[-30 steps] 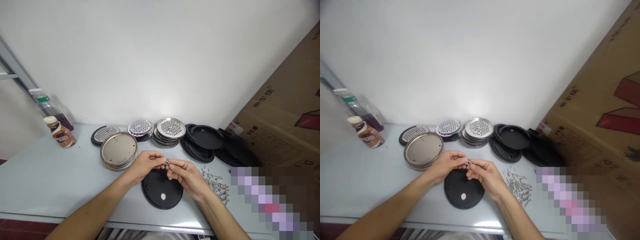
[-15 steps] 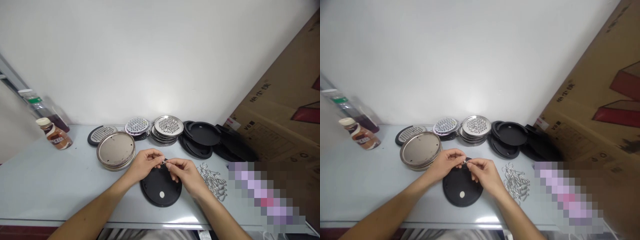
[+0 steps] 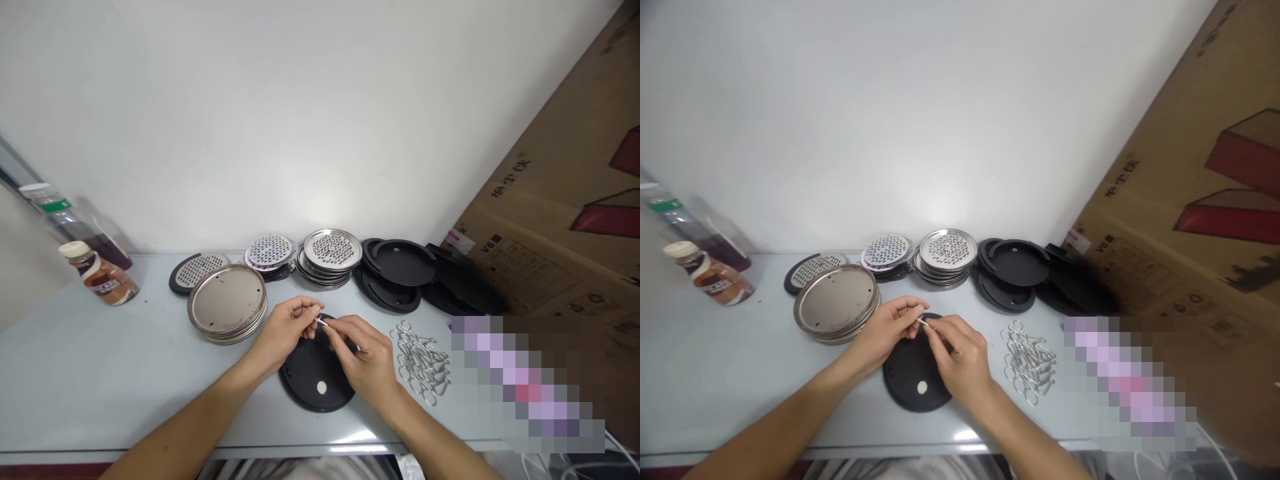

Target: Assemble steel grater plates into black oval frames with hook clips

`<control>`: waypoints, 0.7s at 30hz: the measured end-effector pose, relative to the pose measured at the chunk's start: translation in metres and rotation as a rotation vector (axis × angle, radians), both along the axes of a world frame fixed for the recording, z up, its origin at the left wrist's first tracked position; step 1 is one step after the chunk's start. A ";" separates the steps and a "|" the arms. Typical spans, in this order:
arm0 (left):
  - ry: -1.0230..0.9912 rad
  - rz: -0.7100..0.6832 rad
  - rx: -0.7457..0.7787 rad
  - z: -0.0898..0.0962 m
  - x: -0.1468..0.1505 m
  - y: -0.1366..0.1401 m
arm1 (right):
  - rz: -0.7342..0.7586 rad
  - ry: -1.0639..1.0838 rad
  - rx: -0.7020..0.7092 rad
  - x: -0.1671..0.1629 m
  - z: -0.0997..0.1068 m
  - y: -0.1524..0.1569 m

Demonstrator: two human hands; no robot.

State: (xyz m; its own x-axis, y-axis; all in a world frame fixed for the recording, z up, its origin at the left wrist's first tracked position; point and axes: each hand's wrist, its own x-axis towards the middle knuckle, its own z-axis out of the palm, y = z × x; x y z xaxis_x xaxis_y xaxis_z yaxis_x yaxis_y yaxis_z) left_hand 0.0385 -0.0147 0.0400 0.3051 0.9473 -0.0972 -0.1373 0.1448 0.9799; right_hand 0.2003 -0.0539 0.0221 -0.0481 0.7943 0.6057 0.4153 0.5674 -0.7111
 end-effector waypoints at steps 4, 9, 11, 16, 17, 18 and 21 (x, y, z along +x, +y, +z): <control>0.030 0.015 0.101 0.002 0.000 -0.003 | 0.001 0.014 0.009 0.000 0.000 -0.001; 0.043 -0.005 0.119 0.002 0.001 -0.005 | 0.019 0.126 -0.118 -0.001 0.003 -0.003; -0.016 -0.016 0.076 0.000 0.003 -0.005 | 0.020 0.166 -0.135 -0.002 0.003 -0.004; -0.180 -0.042 -0.057 0.000 0.006 -0.007 | 0.054 0.303 -0.193 -0.004 0.002 -0.004; -0.213 -0.056 -0.082 0.000 0.006 -0.007 | 0.072 0.341 -0.218 -0.004 0.002 -0.004; -0.248 -0.076 -0.105 0.001 0.007 -0.009 | 0.088 0.375 -0.239 -0.005 0.003 -0.004; -0.336 -0.165 -0.165 0.003 0.009 -0.013 | 0.106 0.447 -0.276 -0.005 0.006 -0.004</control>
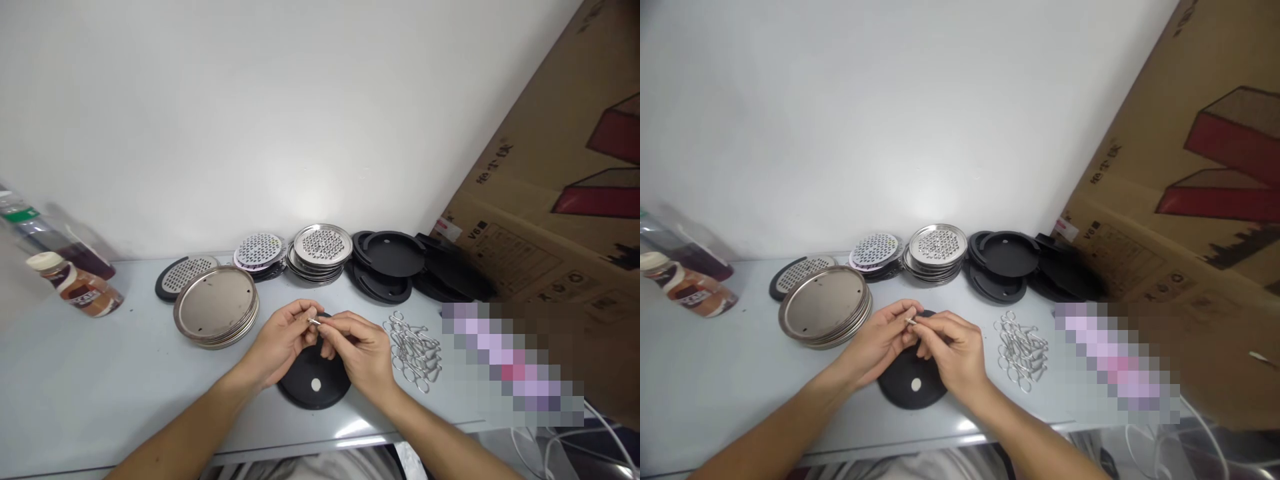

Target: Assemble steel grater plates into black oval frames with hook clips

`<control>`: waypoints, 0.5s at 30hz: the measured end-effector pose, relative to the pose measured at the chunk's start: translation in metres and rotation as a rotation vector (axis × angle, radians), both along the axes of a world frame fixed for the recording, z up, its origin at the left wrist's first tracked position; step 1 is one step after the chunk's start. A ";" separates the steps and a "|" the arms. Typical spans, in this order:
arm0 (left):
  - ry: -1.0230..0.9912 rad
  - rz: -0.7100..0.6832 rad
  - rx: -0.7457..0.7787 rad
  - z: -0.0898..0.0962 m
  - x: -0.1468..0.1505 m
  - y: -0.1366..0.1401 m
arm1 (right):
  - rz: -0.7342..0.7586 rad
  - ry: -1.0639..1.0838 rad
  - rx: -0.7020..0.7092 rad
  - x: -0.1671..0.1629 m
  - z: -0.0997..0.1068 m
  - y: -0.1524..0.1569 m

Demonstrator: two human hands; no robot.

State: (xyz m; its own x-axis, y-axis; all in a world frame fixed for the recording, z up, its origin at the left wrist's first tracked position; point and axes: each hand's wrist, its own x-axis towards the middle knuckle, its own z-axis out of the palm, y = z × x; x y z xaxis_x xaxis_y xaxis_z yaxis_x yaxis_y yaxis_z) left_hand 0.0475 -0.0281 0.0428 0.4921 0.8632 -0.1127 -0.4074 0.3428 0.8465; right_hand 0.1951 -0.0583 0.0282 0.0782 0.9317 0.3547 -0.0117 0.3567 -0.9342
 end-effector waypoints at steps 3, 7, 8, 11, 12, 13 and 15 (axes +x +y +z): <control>-0.024 -0.017 -0.020 -0.001 0.004 -0.004 | -0.007 0.015 -0.022 0.000 0.002 0.001; 0.082 0.121 0.065 -0.007 0.004 -0.004 | 0.038 0.023 -0.063 0.000 -0.001 0.005; 0.133 0.159 0.105 -0.008 0.003 -0.003 | 0.061 0.025 -0.082 0.000 -0.002 0.006; 0.223 0.184 0.156 -0.010 -0.002 0.001 | 0.103 0.014 -0.145 0.001 -0.004 0.008; 0.212 0.156 0.136 -0.009 -0.004 0.002 | 0.101 0.009 -0.154 0.002 -0.005 0.009; 0.181 0.117 0.103 -0.007 -0.006 0.003 | 0.093 0.003 -0.152 0.002 -0.005 0.009; 0.102 0.038 0.029 -0.002 -0.009 0.005 | 0.067 -0.006 -0.116 0.004 -0.004 0.009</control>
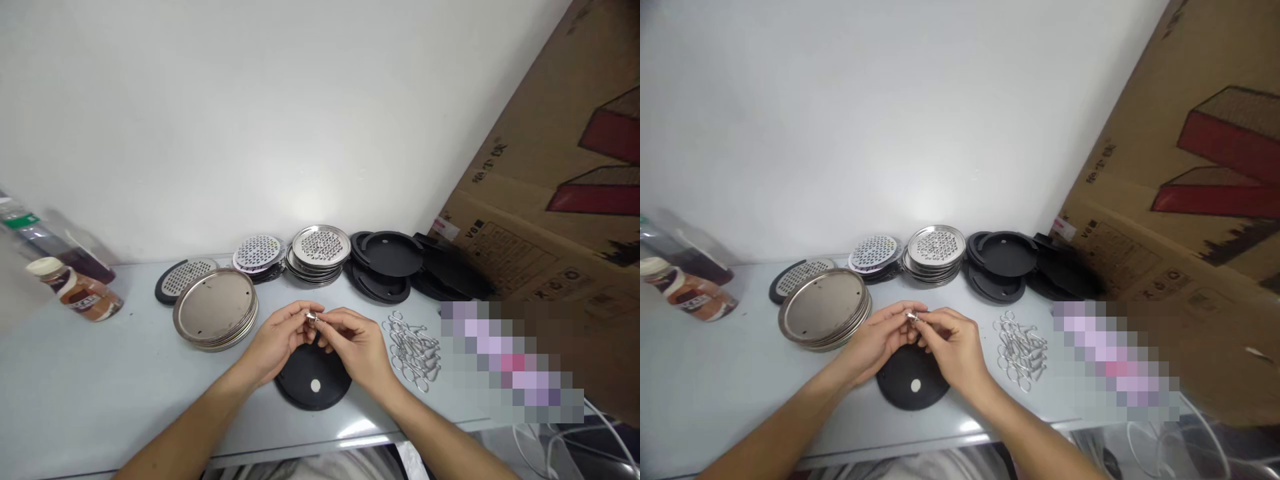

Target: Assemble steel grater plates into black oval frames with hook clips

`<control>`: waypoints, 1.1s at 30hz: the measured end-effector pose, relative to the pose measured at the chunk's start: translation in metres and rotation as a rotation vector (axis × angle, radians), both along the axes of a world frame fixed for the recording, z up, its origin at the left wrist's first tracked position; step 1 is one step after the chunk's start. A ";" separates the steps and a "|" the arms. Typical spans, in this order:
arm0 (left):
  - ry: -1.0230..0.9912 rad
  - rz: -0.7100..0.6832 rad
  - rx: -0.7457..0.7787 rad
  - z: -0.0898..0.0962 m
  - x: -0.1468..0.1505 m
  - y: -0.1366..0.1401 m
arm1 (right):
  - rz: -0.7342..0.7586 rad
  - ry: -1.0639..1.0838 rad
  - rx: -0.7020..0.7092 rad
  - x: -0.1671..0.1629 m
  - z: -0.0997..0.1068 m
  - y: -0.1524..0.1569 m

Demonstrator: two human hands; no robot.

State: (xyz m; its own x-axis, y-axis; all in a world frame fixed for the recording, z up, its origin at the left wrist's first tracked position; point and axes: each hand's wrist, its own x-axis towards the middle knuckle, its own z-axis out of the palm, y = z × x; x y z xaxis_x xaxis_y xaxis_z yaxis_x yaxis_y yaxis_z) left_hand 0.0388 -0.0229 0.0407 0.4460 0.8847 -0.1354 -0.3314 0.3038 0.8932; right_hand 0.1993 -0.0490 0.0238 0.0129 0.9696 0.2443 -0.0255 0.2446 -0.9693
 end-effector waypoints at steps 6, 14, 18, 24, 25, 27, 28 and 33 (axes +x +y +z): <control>0.136 -0.043 0.121 0.013 -0.006 0.002 | -0.034 -0.047 0.053 0.006 0.002 0.001; 0.689 0.243 0.836 0.008 -0.011 0.005 | -0.127 -0.234 0.194 0.009 0.002 0.001; 0.756 0.212 0.974 0.009 -0.013 0.008 | -0.069 -0.177 0.057 0.011 0.005 0.004; 0.795 0.190 1.073 0.003 -0.010 0.005 | 0.130 -0.079 -0.269 0.016 0.005 0.010; 0.795 0.186 1.076 0.001 -0.009 0.005 | 0.144 -0.091 -0.283 0.017 0.005 0.011; 0.793 0.186 1.084 -0.001 -0.008 0.004 | 0.177 -0.108 -0.308 0.020 0.005 0.012; 0.792 0.190 1.089 -0.001 -0.008 0.004 | 0.198 -0.105 -0.328 0.021 0.006 0.013; 0.780 0.176 1.134 0.000 -0.007 0.003 | 0.346 0.079 -0.484 0.025 0.014 0.015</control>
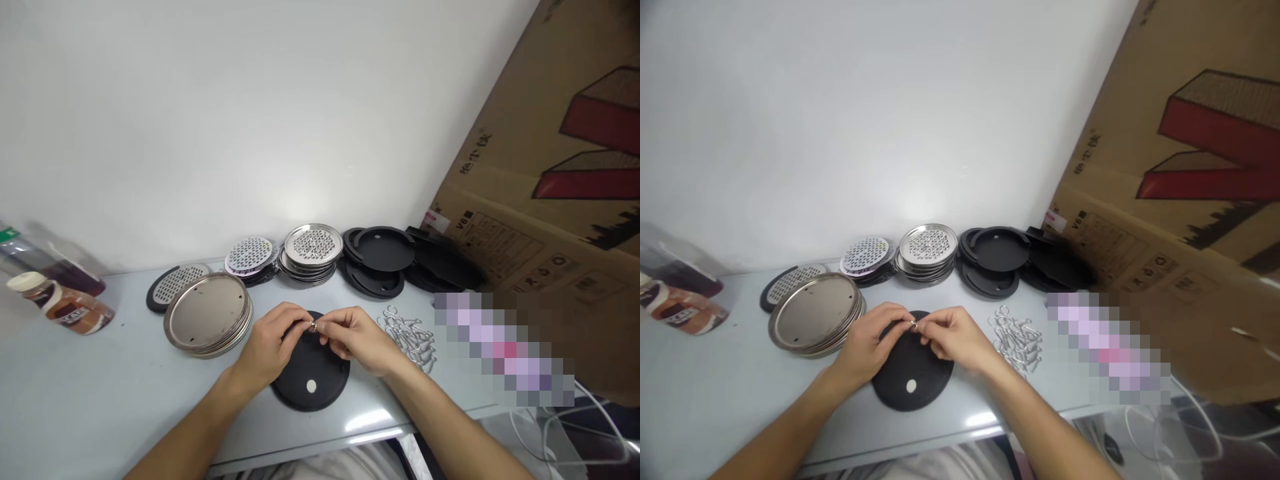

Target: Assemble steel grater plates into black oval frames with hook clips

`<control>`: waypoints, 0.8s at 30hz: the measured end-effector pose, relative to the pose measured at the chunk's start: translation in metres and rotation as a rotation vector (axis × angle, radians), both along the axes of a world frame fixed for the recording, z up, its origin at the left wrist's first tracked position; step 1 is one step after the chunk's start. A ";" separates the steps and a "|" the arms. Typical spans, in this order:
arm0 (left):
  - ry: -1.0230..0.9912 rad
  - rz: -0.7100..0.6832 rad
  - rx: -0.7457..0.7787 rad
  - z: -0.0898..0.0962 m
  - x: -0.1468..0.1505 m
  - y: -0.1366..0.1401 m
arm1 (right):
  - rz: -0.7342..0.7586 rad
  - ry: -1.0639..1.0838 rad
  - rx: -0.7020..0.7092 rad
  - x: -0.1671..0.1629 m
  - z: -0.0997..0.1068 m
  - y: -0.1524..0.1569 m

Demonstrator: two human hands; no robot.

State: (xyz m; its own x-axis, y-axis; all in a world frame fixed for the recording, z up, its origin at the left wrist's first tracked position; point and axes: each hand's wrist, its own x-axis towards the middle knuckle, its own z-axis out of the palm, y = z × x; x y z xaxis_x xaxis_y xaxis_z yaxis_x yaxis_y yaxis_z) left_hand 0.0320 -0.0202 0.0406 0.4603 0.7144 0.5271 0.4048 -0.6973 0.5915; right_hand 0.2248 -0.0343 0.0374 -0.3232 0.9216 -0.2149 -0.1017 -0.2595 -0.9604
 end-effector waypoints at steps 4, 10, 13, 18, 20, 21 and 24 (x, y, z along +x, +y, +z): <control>0.013 -0.038 0.002 0.002 0.000 -0.001 | 0.064 0.103 -0.063 0.003 0.005 0.000; 0.010 -0.046 -0.004 0.004 0.000 -0.003 | 0.148 0.169 -0.132 0.008 0.006 -0.001; -0.003 -0.025 -0.010 0.005 0.001 -0.003 | 0.167 0.205 -0.142 0.008 0.007 -0.001; -0.037 -0.019 -0.173 0.007 0.001 -0.003 | 0.157 0.220 -0.106 0.008 0.006 -0.001; -0.076 -0.035 -0.305 0.007 0.001 -0.004 | 0.153 0.198 -0.085 0.007 0.004 -0.001; -0.094 -0.050 -0.370 0.007 0.001 -0.004 | 0.156 0.182 -0.075 0.006 0.003 -0.001; -0.119 -0.101 -0.514 0.006 0.003 -0.004 | 0.174 0.131 -0.037 0.005 0.001 -0.002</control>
State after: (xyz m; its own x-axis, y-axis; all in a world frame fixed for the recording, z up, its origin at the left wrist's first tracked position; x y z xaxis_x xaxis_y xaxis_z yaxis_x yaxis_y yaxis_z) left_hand 0.0346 -0.0237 0.0469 0.4987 0.8493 0.1734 0.2598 -0.3373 0.9048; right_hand 0.2300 -0.0364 0.0385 -0.5036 0.8421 -0.1931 -0.1755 -0.3186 -0.9315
